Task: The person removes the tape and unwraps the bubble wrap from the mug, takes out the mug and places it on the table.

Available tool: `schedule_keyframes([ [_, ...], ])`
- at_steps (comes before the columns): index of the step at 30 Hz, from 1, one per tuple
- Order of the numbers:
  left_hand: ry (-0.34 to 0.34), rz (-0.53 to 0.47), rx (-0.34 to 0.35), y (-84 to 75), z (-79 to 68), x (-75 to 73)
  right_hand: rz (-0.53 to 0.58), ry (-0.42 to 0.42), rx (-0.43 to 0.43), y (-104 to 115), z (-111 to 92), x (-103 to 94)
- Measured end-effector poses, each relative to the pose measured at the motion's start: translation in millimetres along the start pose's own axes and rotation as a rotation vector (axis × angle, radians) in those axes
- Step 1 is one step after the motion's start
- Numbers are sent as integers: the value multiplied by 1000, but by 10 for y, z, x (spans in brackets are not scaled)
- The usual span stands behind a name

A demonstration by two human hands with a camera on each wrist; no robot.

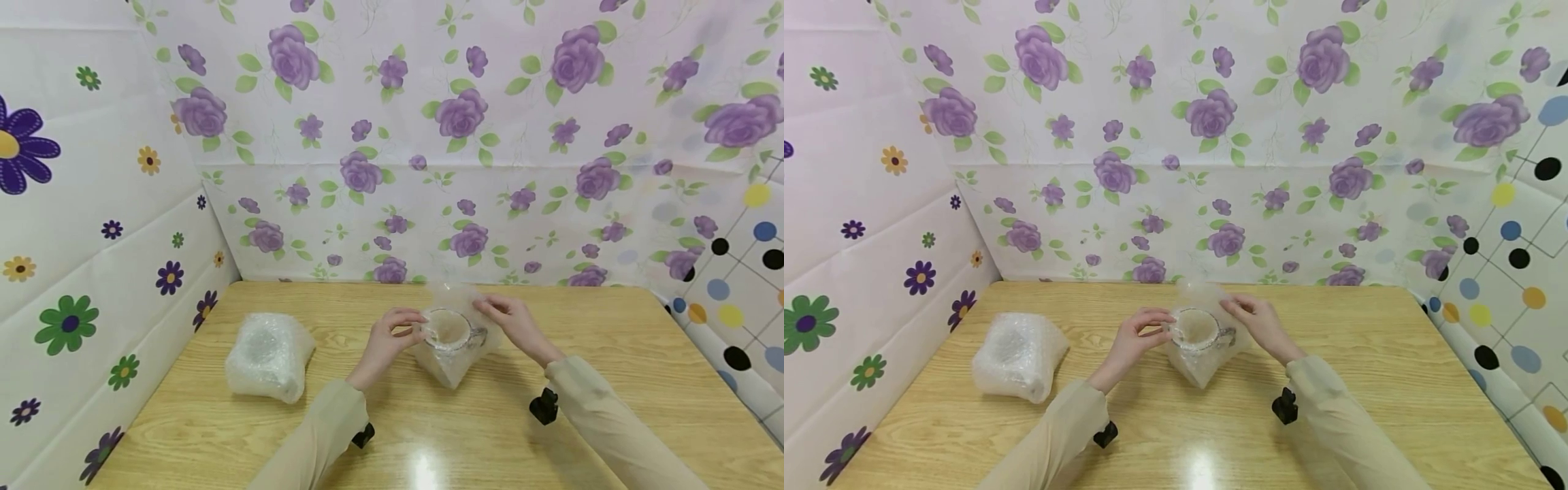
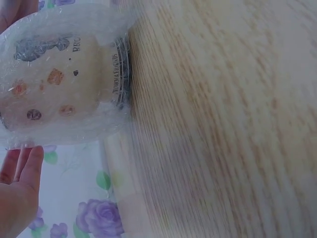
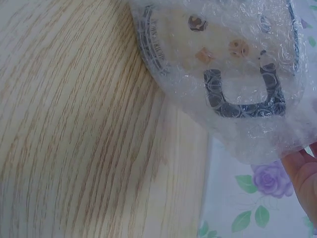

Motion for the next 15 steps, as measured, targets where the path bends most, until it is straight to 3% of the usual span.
schedule_keyframes([
  [7,-13,10,-7,-17,2,8,77,-8,36,-53,21,-61],
  [15,-18,10,11,-31,-14,-1,50,-64,50,-105,49,-134],
])
Point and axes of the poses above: each hand's wrist, its own z-axis towards the middle knuckle, its own x-axis out of the palm, y = z × x, the point moved 7 cm from there along z, towards the middle knuckle, and after that the axes turned 4 degrees about -y, right-handed, at the moved point
